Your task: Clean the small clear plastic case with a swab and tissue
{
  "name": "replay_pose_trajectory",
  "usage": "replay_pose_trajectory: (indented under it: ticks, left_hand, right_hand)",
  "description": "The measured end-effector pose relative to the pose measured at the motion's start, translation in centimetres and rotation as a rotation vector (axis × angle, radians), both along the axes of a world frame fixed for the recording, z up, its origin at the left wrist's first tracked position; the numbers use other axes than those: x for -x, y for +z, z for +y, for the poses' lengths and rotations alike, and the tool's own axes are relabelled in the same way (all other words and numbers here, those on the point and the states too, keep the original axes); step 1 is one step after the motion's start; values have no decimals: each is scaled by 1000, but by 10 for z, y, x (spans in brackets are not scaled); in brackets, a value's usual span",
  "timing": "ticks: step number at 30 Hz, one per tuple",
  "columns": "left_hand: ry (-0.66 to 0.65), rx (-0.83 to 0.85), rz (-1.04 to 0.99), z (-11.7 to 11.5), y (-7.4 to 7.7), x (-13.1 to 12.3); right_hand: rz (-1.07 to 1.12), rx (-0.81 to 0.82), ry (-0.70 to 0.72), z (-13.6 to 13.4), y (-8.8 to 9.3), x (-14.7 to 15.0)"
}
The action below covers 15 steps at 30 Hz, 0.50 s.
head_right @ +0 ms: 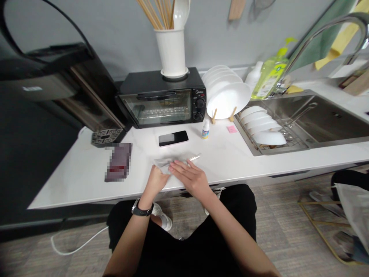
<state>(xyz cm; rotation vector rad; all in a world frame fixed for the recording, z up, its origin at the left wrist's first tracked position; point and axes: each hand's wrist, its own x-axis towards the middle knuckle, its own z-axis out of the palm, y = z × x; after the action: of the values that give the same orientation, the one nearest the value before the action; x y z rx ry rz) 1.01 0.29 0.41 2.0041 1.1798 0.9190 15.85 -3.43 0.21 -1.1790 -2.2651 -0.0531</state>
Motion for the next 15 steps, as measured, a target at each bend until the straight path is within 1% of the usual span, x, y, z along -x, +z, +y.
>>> replay_pose_trajectory:
  ticks: [2,4,6,8,9,12,14,15]
  left_hand:
    - [-10,24,-20,-1,0,-2]
    - [-30,46,-45,-2,1,-5]
    - [-40,52,-63,-3,0,-6]
    - [-35,52,-59,-2,-1,-6]
    - [-24,50,-44,-1,-2,-5]
    - [13,39,17,1,-8,0]
    - [22,35,33,3,-10,2]
    - [19,34,34,3,-11,3]
  right_hand:
    - [29,-14,-128,5,0,-24]
    - [71,-22,-259,9,-1,-37]
    - [102,-13,-354,9,-1,-35]
    - [116,5,-394,4,1,-16]
    - [115,17,-389,1,2,-3]
    - [103,29,-288,-11,6,38]
    - [101,43,-243,-16,6,51]
    - [100,44,-218,-17,6,52]
